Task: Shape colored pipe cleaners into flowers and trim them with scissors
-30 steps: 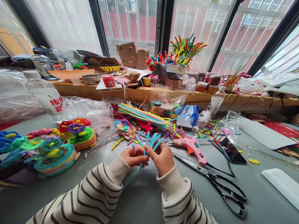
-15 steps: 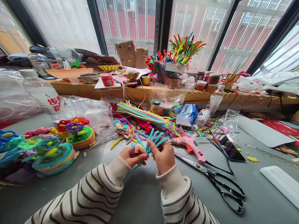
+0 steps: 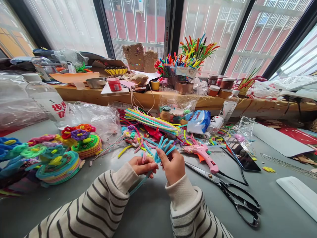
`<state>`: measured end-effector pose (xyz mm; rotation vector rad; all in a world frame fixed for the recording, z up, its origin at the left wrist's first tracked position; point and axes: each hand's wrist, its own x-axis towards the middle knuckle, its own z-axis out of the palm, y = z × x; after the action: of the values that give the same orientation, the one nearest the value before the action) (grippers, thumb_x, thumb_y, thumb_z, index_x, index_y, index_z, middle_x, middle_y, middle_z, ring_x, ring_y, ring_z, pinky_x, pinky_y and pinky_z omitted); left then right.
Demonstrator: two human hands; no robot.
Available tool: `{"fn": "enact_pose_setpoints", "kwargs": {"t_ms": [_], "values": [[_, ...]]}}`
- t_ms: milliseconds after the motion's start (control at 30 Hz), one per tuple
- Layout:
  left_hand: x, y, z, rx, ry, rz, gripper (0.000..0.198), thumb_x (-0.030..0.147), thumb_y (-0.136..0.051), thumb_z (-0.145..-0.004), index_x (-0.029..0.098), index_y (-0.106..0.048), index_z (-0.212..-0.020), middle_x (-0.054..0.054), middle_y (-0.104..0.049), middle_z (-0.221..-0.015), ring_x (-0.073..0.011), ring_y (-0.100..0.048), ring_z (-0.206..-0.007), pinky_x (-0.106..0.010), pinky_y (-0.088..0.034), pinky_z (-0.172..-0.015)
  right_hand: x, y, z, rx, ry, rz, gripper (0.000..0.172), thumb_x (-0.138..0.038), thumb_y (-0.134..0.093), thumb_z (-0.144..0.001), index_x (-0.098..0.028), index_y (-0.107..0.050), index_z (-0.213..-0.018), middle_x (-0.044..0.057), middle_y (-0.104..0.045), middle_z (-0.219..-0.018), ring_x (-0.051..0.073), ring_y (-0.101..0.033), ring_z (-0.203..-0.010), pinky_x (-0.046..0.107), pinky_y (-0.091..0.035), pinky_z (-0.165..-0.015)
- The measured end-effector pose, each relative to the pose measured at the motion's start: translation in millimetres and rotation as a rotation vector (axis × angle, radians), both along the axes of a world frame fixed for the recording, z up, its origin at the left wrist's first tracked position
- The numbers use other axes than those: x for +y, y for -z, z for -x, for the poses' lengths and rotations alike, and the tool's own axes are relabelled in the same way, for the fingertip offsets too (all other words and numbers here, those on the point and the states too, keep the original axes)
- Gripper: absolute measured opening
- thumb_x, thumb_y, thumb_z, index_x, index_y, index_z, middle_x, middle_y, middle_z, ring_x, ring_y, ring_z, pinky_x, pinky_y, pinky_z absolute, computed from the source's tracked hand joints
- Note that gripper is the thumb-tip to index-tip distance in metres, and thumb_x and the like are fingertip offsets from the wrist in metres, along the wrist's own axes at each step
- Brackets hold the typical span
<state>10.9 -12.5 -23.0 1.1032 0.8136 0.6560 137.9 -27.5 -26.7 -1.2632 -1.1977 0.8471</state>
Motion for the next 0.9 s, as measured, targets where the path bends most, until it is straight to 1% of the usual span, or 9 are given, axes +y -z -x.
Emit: {"fn": "enact_pose_setpoints", "kwargs": {"t_ms": [100,267,367,433,500,600,700,800,900], "values": [[1,0.5,0,-0.041,0.007,-0.05,0.027,0.036,-0.064,-0.054,0.011,-0.058,-0.056,-0.001,-0.055,-0.054,-0.0091,-0.053,-0.046,-0.022,-0.043,-0.051,1,-1.9,-1,0.052,-0.056,0.029,0.027,-0.039,-0.057,-0.064,-0.016,-0.045,-0.055,-0.006,-0.041,-0.036,0.007,-0.037,-0.029,0.019,-0.029,-0.031],[-2,3.6,-2,0.001,0.022,-0.225,0.029,0.039,-0.056,-0.062,0.01,-0.056,-0.06,0.0,-0.051,-0.052,-0.006,-0.046,-0.04,-0.021,-0.039,-0.042,1,-4.6,-3,-0.04,-0.305,0.024,0.031,-0.033,-0.053,-0.069,-0.014,-0.047,-0.045,-0.003,-0.045,-0.038,0.007,-0.041,-0.037,0.02,-0.032,-0.039],[-4,9.7,-3,0.191,-0.066,-0.451,0.026,0.037,-0.053,-0.064,0.011,-0.055,-0.066,0.001,-0.049,-0.051,-0.0063,-0.043,-0.039,-0.021,-0.036,-0.039,1,-1.7,-3,0.003,-0.221,0.041,0.023,-0.033,-0.053,-0.069,-0.013,-0.054,-0.056,-0.004,-0.045,-0.04,0.008,-0.041,-0.038,0.02,-0.031,-0.038],[-6,14.0,-2,0.357,-0.17,-0.785,0.023,0.033,-0.057,-0.061,0.012,-0.056,-0.069,-0.001,-0.052,-0.053,-0.0083,-0.044,-0.044,-0.022,-0.037,-0.041,2,1.5,-2,0.018,-0.156,0.053,0.02,-0.033,-0.054,-0.067,-0.013,-0.056,-0.064,-0.004,-0.046,-0.042,0.009,-0.042,-0.039,0.02,-0.031,-0.038],[-8,16.2,-2,0.475,-0.26,-1.132,0.017,0.027,-0.053,-0.065,0.013,-0.055,-0.074,-0.003,-0.056,-0.06,-0.0107,-0.049,-0.052,-0.023,-0.041,-0.048,2,4.1,-1,0.013,-0.133,0.044,0.02,-0.032,-0.056,-0.065,-0.013,-0.057,-0.067,-0.001,-0.051,-0.049,0.01,-0.046,-0.045,0.021,-0.034,-0.04],[-9,14.5,-1,0.624,-0.318,-1.475,0.014,0.022,-0.046,-0.071,0.014,-0.055,-0.079,-0.005,-0.059,-0.063,-0.0121,-0.053,-0.058,-0.023,-0.043,-0.053,2,5.4,1,0.004,-0.13,0.028,0.019,-0.033,-0.056,-0.065,-0.014,-0.054,-0.063,0.0,-0.053,-0.053,0.011,-0.046,-0.047,0.021,-0.035,-0.042],[-9,10.6,-1,0.716,-0.331,-1.632,0.016,0.021,-0.041,-0.075,0.015,-0.055,-0.079,-0.004,-0.058,-0.059,-0.0113,-0.054,-0.056,-0.022,-0.043,-0.052,2,3.5,1,-0.012,-0.125,0.022,0.024,-0.033,-0.055,-0.065,-0.015,-0.047,-0.052,-0.004,-0.043,-0.043,0.007,-0.038,-0.04,0.02,-0.031,-0.039],[-10,8.6,-1,0.756,-0.367,-1.684,0.021,0.021,-0.037,-0.078,0.015,-0.056,-0.077,-0.003,-0.057,-0.056,-0.01,-0.053,-0.054,-0.02,-0.042,-0.051,3,0.7,-1,-0.056,-0.1,-0.004,0.028,-0.034,-0.055,-0.065,-0.016,-0.044,-0.047,-0.005,-0.038,-0.041,0.006,-0.033,-0.038,0.019,-0.028,-0.038],[-10,7.4,-1,0.781,-0.406,-1.712,0.022,0.023,-0.037,-0.078,0.016,-0.057,-0.072,-0.002,-0.054,-0.052,-0.0086,-0.052,-0.051,-0.019,-0.039,-0.049,3,-0.2,-4,-0.183,-0.056,-0.009,0.033,-0.037,-0.054,-0.065,-0.016,-0.042,-0.043,-0.005,-0.035,-0.04,0.007,-0.032,-0.039,0.021,-0.028,-0.04]]}}
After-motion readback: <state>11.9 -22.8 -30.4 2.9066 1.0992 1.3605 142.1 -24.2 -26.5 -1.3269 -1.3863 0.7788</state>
